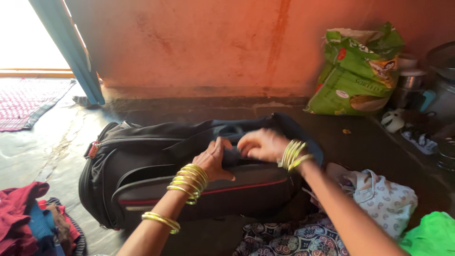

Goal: The person opens and closes zippers on a black bag, manipulates the straps, and handles a white patterned cloth by hand.

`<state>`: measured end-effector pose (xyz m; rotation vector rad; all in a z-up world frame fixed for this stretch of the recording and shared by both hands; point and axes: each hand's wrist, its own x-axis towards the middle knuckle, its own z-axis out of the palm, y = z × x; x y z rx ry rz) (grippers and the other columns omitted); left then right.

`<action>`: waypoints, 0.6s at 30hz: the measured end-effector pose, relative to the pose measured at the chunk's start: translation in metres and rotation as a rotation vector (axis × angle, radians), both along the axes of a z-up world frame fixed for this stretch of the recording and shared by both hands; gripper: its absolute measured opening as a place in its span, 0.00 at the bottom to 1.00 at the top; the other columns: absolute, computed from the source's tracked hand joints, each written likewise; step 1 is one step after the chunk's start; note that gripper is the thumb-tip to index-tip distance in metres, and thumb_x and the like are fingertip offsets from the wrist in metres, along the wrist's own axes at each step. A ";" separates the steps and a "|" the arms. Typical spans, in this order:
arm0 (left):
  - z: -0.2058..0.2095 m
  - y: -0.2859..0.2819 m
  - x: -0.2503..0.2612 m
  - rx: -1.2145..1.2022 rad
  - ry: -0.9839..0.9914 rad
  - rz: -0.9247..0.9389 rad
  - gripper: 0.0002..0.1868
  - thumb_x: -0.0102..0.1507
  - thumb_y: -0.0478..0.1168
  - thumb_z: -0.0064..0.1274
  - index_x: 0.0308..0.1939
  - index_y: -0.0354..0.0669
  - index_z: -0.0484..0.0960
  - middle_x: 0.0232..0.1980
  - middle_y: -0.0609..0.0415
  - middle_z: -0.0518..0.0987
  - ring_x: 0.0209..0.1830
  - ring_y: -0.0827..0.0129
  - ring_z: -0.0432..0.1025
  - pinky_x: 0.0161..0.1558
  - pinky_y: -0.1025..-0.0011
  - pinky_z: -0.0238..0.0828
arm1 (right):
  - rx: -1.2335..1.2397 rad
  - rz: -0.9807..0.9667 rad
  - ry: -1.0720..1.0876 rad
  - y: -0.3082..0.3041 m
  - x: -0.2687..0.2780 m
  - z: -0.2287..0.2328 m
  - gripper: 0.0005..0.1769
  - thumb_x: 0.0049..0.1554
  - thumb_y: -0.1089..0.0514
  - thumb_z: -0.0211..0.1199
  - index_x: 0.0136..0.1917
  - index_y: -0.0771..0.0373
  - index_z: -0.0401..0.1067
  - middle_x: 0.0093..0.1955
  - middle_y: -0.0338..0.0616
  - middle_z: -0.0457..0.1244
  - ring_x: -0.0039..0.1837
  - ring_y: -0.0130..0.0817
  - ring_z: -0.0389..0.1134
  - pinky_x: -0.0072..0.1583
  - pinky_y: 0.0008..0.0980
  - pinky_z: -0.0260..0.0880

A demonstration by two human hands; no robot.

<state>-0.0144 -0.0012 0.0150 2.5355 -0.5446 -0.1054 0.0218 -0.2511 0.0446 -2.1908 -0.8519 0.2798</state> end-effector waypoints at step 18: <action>-0.006 -0.002 -0.001 0.116 -0.210 -0.045 0.62 0.49 0.51 0.73 0.78 0.55 0.46 0.65 0.48 0.72 0.66 0.51 0.66 0.58 0.49 0.64 | -0.120 0.080 -0.550 0.008 0.036 -0.008 0.46 0.43 0.70 0.60 0.76 0.56 0.64 0.80 0.51 0.56 0.77 0.51 0.58 0.74 0.47 0.58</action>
